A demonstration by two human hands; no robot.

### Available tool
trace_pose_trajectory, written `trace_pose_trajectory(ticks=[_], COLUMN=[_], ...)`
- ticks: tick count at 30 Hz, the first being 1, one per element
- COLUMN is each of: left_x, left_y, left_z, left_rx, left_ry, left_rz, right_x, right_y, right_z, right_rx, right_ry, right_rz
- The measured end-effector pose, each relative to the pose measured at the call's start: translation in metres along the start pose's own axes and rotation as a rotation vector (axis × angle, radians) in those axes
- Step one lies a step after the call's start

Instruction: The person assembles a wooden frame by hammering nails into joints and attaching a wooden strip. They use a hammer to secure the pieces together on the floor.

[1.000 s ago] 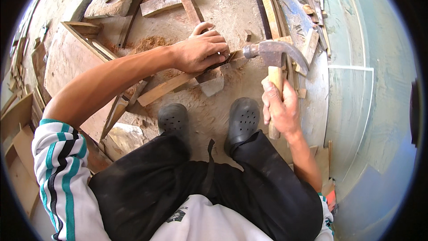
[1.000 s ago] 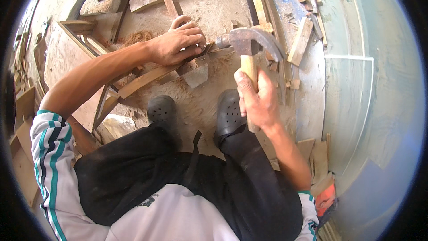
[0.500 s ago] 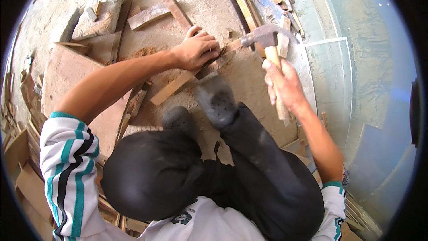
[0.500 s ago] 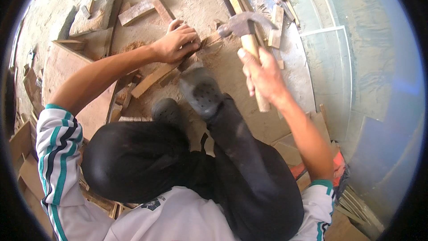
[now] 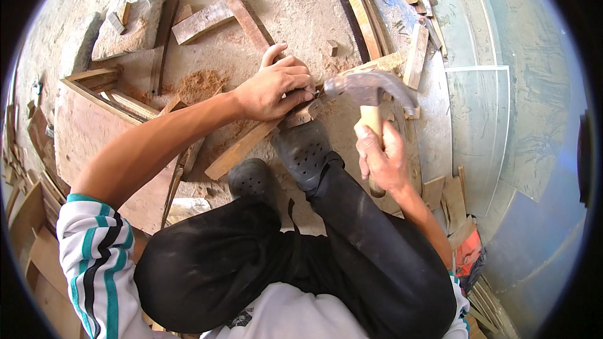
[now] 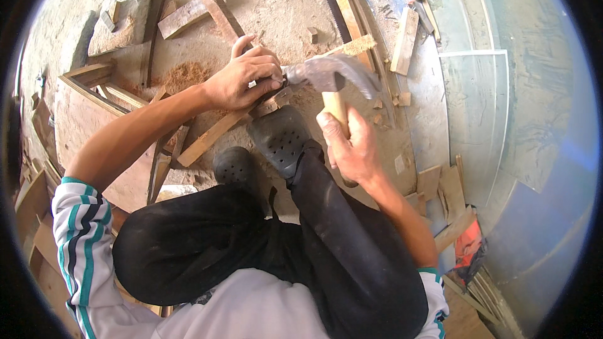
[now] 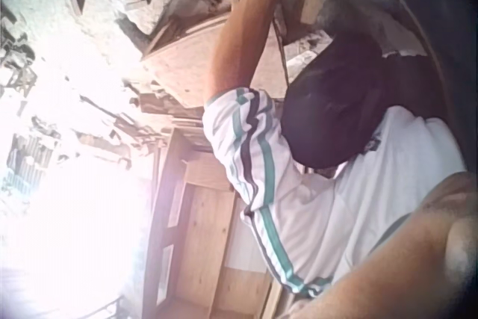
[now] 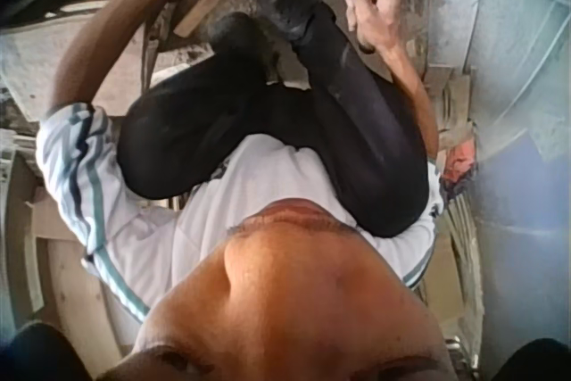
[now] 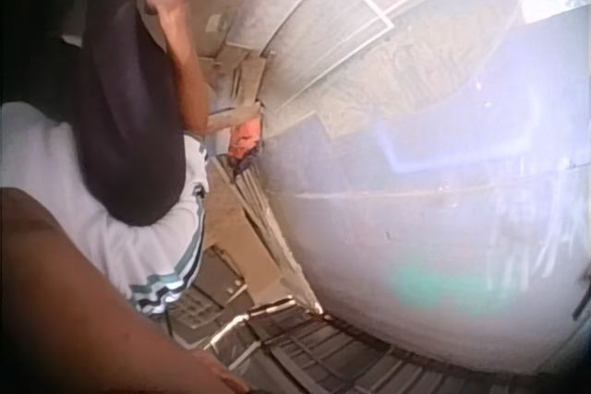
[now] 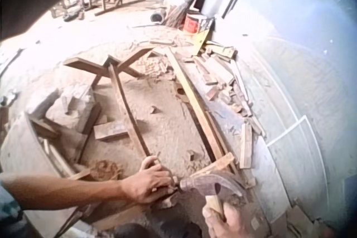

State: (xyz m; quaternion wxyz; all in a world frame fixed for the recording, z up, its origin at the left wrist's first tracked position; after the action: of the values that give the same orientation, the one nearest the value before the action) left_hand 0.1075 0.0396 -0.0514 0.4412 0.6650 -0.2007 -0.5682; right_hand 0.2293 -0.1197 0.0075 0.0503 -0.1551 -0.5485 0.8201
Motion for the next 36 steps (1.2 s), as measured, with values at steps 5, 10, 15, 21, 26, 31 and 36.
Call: trace_pose_trajectory(ticks=[5, 10, 15, 21, 26, 31, 36], left_x=[0.001, -0.001, 0.000, -0.002, 0.002, 0.000, 0.000], left_y=[0.004, 0.000, 0.003, 0.002, 0.006, 0.000, -0.002], left_z=[-0.004, -0.001, -0.002, -0.001, -0.004, 0.002, 0.004], left_rx=[0.029, 0.008, 0.022, 0.010, 0.047, 0.016, 0.010], left_ry=[0.011, 0.025, 0.020, 0.029, 0.014, 0.022, 0.055], left_rz=[-0.009, -0.008, -0.008, -0.013, -0.004, -0.022, 0.007], right_x=[-0.009, -0.007, -0.012, 0.009, -0.004, 0.010, 0.005], right_y=[-0.013, 0.019, -0.026, 0.008, -0.016, 0.011, -0.009], right_z=[0.004, 0.006, 0.000, 0.001, 0.009, 0.006, 0.001], right_rx=[-0.060, 0.052, -0.042, 0.166, -0.010, 0.192, 0.023], right_ry=[0.169, -0.034, 0.130, -0.051, 0.197, -0.041, 0.187], right_rz=[-0.124, 0.238, -0.072, 0.109, -0.106, 0.130, -0.123])
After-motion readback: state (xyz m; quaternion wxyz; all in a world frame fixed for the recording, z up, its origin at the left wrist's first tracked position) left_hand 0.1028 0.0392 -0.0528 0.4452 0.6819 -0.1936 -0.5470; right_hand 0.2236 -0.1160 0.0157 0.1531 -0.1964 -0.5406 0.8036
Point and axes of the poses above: each hand's wrist, its own z-axis away from the middle knuckle, its own x-axis out of the palm, y = z × x, the point moved 8 cm from there along -z, towards the middle knuckle, and after that the axes turned 15 degrees about -x, right-handed, at the moved point
